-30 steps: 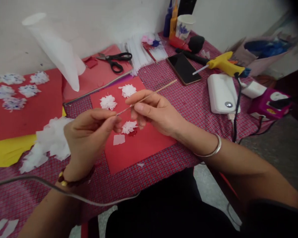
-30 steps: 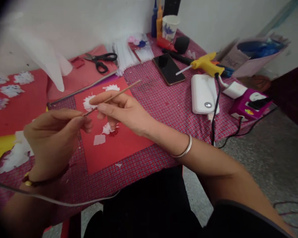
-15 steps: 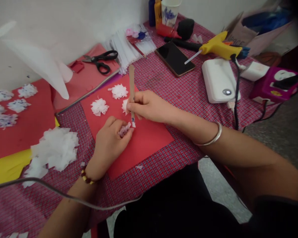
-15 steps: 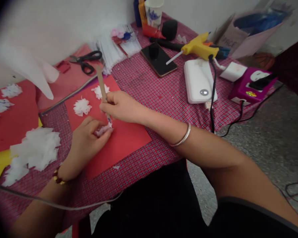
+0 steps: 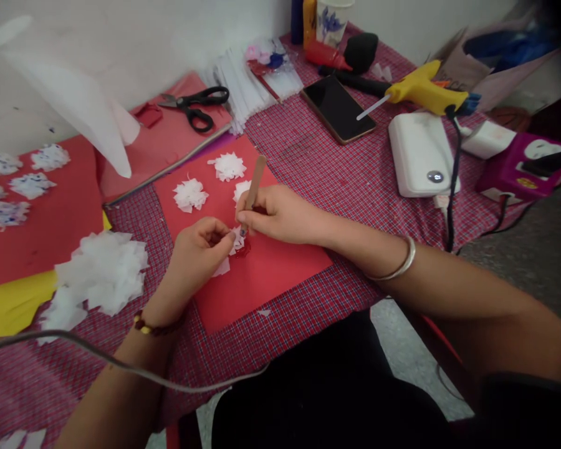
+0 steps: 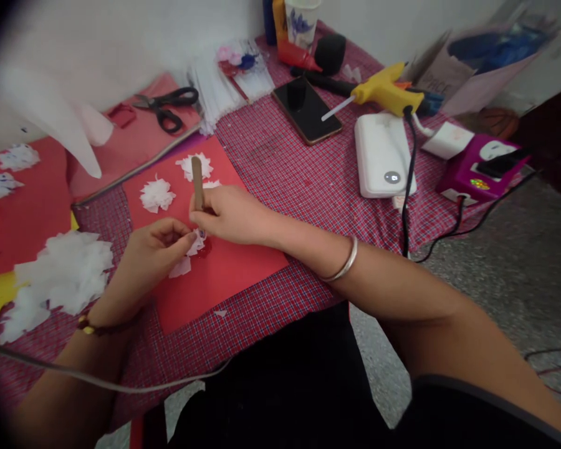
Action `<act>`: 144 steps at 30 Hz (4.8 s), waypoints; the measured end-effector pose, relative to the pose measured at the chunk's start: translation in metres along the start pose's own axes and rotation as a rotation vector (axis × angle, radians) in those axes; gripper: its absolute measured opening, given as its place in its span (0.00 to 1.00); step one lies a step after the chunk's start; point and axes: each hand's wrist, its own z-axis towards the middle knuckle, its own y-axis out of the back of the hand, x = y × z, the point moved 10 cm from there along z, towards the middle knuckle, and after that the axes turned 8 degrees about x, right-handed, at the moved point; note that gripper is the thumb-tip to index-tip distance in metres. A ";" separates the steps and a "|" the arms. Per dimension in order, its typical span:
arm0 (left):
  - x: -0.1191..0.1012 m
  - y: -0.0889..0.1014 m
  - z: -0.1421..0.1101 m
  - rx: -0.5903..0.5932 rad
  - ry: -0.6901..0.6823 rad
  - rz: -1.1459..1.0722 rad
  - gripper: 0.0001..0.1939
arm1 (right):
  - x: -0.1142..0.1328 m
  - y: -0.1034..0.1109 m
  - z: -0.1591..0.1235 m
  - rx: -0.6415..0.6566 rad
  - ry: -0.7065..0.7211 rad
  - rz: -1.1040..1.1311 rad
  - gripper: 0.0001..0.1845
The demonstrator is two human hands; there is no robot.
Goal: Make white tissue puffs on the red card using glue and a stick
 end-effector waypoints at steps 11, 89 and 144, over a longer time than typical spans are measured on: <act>0.002 -0.001 0.003 0.019 -0.059 0.016 0.11 | 0.009 -0.020 0.000 0.108 -0.038 -0.273 0.09; -0.016 0.042 -0.073 -0.351 -0.231 -0.480 0.06 | 0.019 -0.027 -0.008 0.051 0.040 0.728 0.15; -0.031 0.000 -0.013 -0.149 -0.326 0.239 0.21 | -0.015 0.005 0.001 -0.087 -0.157 0.223 0.18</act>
